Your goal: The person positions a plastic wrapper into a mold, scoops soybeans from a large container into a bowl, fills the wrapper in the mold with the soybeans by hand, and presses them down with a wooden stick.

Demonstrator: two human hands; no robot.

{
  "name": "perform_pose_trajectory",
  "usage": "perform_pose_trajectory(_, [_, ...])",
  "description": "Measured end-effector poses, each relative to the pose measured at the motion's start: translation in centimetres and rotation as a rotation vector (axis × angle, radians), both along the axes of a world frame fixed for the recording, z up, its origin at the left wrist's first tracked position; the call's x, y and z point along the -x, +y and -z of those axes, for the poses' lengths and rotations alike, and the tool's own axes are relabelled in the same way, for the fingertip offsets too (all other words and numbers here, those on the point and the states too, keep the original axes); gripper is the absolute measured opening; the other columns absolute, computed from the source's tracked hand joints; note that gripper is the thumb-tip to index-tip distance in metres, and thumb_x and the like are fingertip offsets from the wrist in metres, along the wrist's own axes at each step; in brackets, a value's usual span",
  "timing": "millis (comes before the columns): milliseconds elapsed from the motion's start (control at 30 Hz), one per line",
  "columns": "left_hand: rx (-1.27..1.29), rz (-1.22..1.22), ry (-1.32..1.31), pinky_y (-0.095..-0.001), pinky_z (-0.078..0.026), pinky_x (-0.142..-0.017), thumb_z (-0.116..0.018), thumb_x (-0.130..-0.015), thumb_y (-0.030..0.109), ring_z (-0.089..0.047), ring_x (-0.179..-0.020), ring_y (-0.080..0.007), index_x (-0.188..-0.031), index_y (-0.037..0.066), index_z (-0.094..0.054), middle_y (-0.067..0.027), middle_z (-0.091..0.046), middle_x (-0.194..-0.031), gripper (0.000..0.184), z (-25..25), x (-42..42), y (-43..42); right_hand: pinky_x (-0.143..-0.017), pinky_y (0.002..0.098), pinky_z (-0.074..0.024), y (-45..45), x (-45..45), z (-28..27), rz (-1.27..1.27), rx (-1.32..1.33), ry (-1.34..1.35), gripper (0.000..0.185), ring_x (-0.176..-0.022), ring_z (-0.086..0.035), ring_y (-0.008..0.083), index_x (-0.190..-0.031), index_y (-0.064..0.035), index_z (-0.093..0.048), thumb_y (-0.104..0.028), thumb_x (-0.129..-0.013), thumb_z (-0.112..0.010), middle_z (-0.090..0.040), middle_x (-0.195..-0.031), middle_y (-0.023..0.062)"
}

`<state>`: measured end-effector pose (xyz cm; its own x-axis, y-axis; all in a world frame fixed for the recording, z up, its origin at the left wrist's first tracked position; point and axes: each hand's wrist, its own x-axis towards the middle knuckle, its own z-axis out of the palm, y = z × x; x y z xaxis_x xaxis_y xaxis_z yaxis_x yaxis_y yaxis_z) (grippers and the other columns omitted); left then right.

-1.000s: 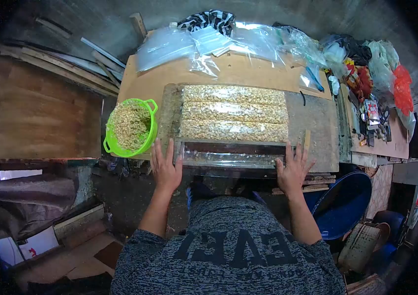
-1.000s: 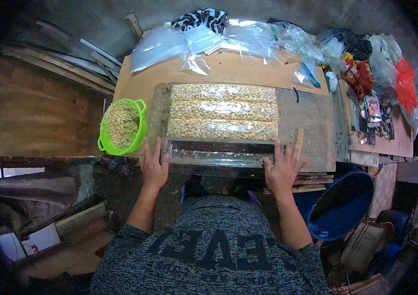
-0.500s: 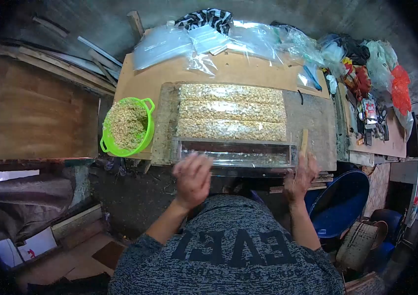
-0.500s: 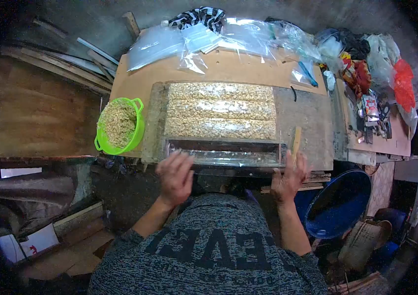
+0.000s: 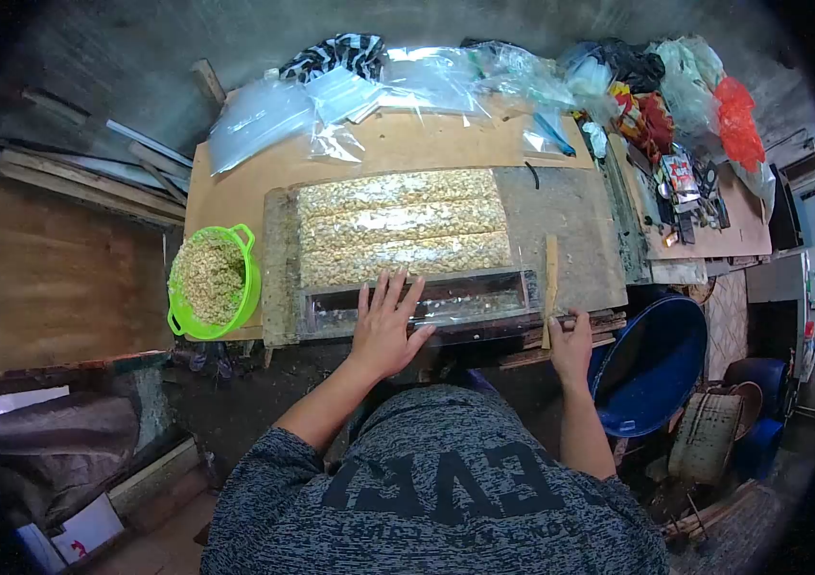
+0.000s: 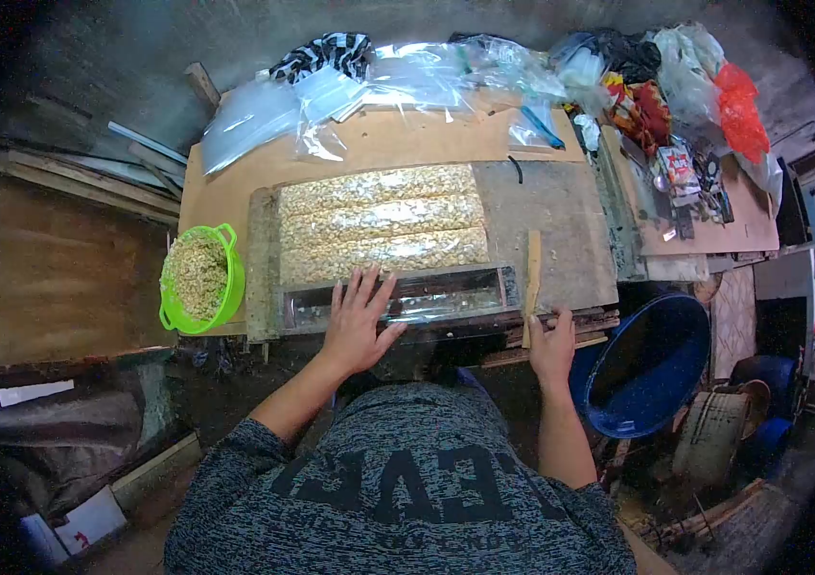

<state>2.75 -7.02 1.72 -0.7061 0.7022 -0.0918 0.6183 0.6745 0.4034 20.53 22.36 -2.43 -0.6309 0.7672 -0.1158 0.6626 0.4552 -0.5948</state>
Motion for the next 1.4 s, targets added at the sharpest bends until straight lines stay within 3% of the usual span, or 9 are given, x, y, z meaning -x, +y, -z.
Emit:
perform_pose_trajectory(100, [0.023,-0.010,0.010,-0.0569,-0.012,-0.117,-0.061,-0.089,0.050,-0.018,-0.147,-0.0395,-0.153,0.017,-0.029,-0.0162,-0.023,-0.159,0.079,-0.3,0.1,0.1,-0.074,0.0395,-0.0491,-0.3,0.5,-0.7,0.070,0.227,0.028,0.045,-0.077,-0.062,0.0310,-0.120,-0.0006,-0.048,-0.020,-0.086,-0.071,-0.063,-0.085,0.0146])
perform_pose_trajectory(200, [0.041,-0.014,-0.003,-0.0577,-0.010,-0.118,-0.063,-0.086,0.053,-0.015,-0.147,-0.0400,-0.153,0.016,-0.028,-0.0166,-0.020,-0.160,0.084,-0.2,0.2,0.0,-0.069,0.0375,-0.0496,-0.1,0.5,-0.3,0.030,0.205,0.048,0.042,-0.070,-0.062,0.0257,-0.119,-0.0002,-0.047,-0.016,-0.087,-0.070,-0.064,-0.077,0.0109])
perform_pose_trajectory(333, [0.054,-0.015,-0.005,-0.0589,-0.010,-0.117,-0.067,-0.083,0.056,-0.013,-0.148,-0.0412,-0.154,0.016,-0.028,-0.0170,-0.018,-0.160,0.090,-0.2,0.3,0.1,-0.068,0.0308,-0.0490,1.1,-0.6,1.8,0.039,0.371,0.162,0.036,-0.073,-0.060,0.0161,-0.120,0.0004,-0.047,-0.008,-0.090,-0.066,-0.063,-0.080,0.0078])
perform_pose_trajectory(500, [0.075,-0.021,-0.005,-0.0591,-0.010,-0.117,-0.070,-0.081,0.054,-0.013,-0.148,-0.0413,-0.154,0.015,-0.027,-0.0173,-0.019,-0.160,0.093,-0.4,0.3,0.2,-0.067,0.0219,-0.0458,1.6,-1.9,0.1,0.041,0.731,0.586,0.032,-0.072,-0.054,0.0080,-0.123,-0.0007,-0.050,-0.002,-0.093,-0.061,-0.057,-0.085,-0.0003])
perform_pose_trajectory(567, [0.062,-0.023,0.001,-0.0592,-0.010,-0.117,-0.071,-0.081,0.053,-0.013,-0.148,-0.0413,-0.154,0.015,-0.027,-0.0175,-0.019,-0.160,0.094,-0.2,0.2,0.2,-0.066,0.0220,-0.0459,0.8,-2.1,-2.8,0.000,0.729,0.573,0.027,-0.073,-0.054,0.0076,-0.120,-0.0008,-0.054,-0.003,-0.093,-0.062,-0.057,-0.086,-0.0009])
perform_pose_trajectory(633, [0.050,-0.030,0.003,-0.0592,-0.011,-0.117,-0.073,-0.079,0.050,-0.013,-0.148,-0.0414,-0.154,0.015,-0.027,-0.0176,-0.019,-0.160,0.095,-0.1,0.2,0.3,-0.065,0.0224,-0.0463,-0.9,-1.6,-6.6,-0.213,0.895,0.313,0.023,-0.075,-0.054,0.0072,-0.116,-0.0012,-0.058,-0.004,-0.093,-0.062,-0.058,-0.088,-0.0006])
perform_pose_trajectory(700, [0.050,-0.025,0.018,-0.0589,-0.011,-0.117,-0.073,-0.079,0.049,-0.015,-0.147,-0.0411,-0.153,0.014,-0.029,-0.0172,-0.020,-0.159,0.093,-0.2,0.0,0.3,-0.064,0.0230,-0.0462,-2.1,-1.7,-5.7,-0.317,1.042,0.237,0.021,-0.075,-0.054,0.0072,-0.114,-0.0012,-0.059,-0.005,-0.094,-0.061,-0.060,-0.090,0.0002])
perform_pose_trajectory(933, [0.028,-0.035,0.029,-0.0584,-0.012,-0.117,-0.074,-0.080,0.045,-0.018,-0.146,-0.0413,-0.152,0.014,-0.031,-0.0172,-0.022,-0.158,0.090,-0.4,-0.3,0.2,-0.071,0.0204,-0.0452,-3.6,-0.1,-1.3,-0.186,0.848,0.315,0.021,-0.080,-0.052,0.0050,-0.115,-0.0005,-0.059,-0.005,-0.095,-0.061,-0.057,-0.090,-0.0018])
perform_pose_trajectory(1400, [-0.035,-0.110,0.035,-0.0573,-0.014,-0.116,-0.072,-0.083,0.038,-0.016,-0.146,-0.0427,-0.151,0.011,-0.032,-0.0193,-0.021,-0.158,0.083,-2.6,-2.4,-2.8,-0.071,0.0220,-0.0467,-2.8,-0.4,-0.3,0.002,0.979,0.415,0.025,-0.078,-0.055,0.0071,-0.119,0.0010,-0.054,-0.009,-0.096,-0.059,-0.060,-0.090,0.0007])
